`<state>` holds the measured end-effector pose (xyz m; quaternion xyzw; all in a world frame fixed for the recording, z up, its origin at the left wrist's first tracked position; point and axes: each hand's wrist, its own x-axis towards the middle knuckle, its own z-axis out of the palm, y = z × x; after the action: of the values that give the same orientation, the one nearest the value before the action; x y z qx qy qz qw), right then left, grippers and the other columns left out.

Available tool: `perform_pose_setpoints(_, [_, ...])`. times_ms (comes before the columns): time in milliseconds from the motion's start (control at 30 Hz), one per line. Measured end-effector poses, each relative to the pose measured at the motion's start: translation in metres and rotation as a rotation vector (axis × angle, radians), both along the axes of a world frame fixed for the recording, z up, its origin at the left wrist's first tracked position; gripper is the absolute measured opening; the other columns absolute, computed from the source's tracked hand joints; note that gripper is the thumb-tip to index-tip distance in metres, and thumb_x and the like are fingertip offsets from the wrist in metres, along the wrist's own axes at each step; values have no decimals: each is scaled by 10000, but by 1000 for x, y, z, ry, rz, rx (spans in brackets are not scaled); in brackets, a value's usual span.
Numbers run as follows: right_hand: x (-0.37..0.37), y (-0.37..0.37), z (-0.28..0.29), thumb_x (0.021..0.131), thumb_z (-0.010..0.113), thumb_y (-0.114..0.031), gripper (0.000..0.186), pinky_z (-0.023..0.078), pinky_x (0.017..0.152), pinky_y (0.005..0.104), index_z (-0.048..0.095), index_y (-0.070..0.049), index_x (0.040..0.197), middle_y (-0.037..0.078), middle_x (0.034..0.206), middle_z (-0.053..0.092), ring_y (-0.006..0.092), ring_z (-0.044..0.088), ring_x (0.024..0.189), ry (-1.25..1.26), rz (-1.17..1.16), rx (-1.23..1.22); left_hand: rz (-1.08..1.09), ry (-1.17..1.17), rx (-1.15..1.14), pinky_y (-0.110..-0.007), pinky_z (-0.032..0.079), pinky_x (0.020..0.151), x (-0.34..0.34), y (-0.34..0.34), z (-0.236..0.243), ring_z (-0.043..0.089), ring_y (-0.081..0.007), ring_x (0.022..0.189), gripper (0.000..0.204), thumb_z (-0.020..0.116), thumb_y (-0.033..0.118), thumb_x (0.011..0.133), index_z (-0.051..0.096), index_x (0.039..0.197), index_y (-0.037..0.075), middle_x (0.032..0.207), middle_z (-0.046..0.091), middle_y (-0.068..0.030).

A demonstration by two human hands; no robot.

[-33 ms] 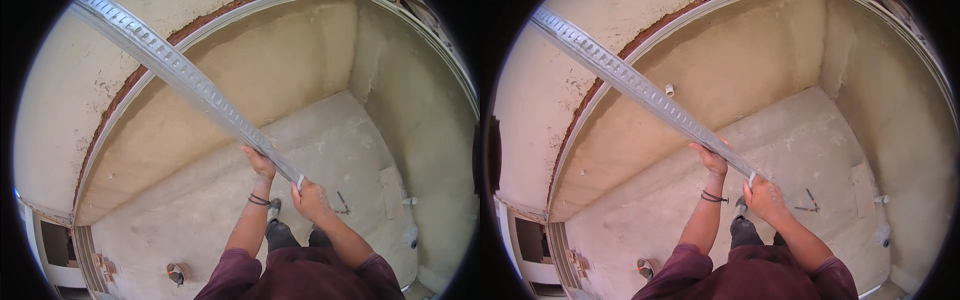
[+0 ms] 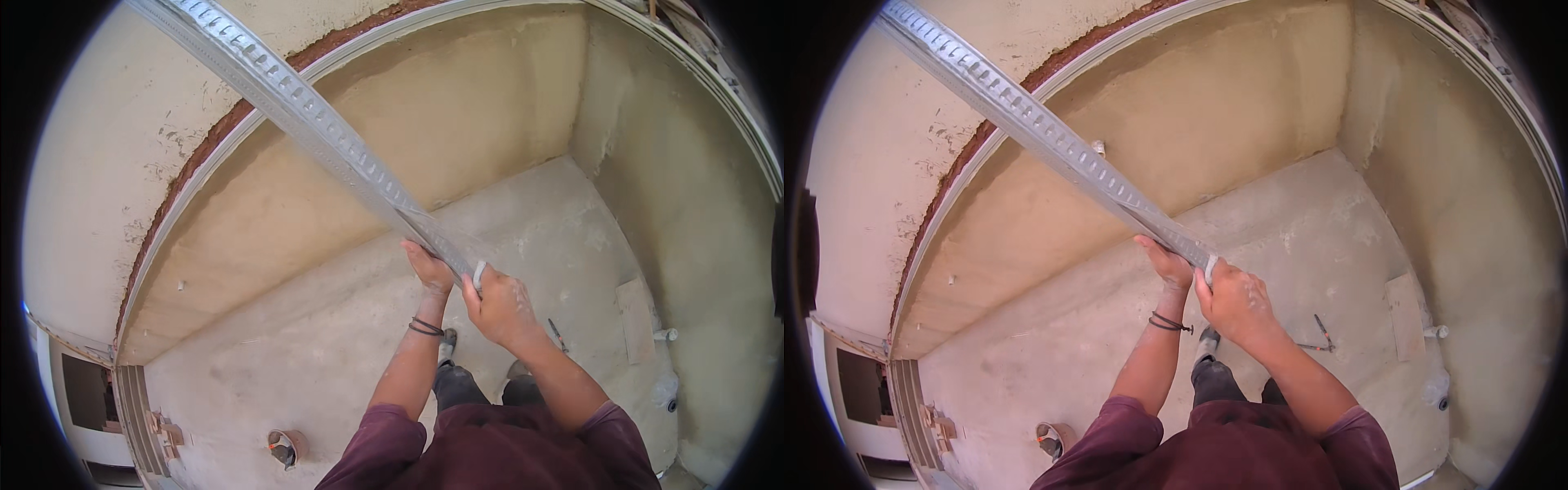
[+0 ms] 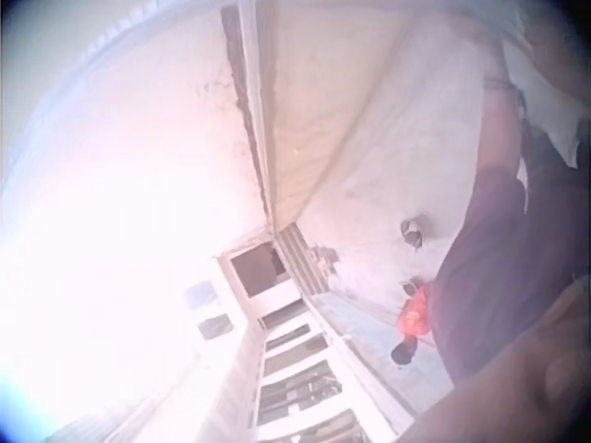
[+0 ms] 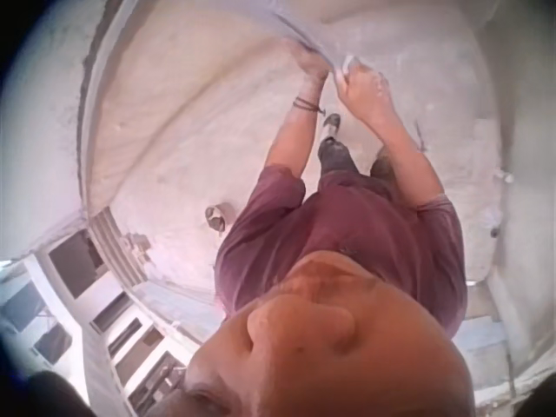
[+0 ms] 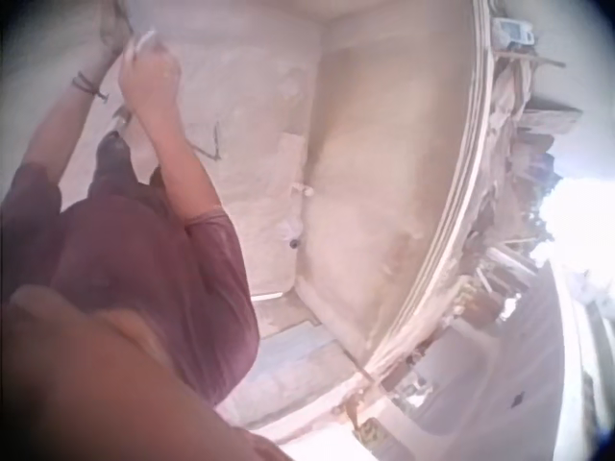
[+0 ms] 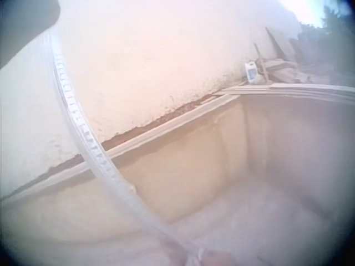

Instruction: The person uses a trowel to scrape debris from a metal corner profile, wipes it with their hand, applies liquid with a brush, and wipes it again.

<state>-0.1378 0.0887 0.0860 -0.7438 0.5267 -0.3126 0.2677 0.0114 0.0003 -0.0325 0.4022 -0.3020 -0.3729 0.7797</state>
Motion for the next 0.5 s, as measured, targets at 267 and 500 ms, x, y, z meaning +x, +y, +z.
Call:
perform_pose_setpoints(267, [0,14,22,982,581,-287,380,539,721,565,622,89,947,308,773,672,495,677,729,-79,-8,-39,-56,-232,-72,-367,519,830,-10,20,18,627,-190,942,695,320,627,1066,484,1361,20,1057,656,-63])
perform_pose_setpoints(500, [17,-26,147,989,571,-281,408,535,735,569,638,121,1002,334,767,663,524,672,765,16,-39,-42,135,-574,43,-381,486,633,-34,21,82,647,-199,736,817,273,672,1036,674,999,-39,816,695,-94])
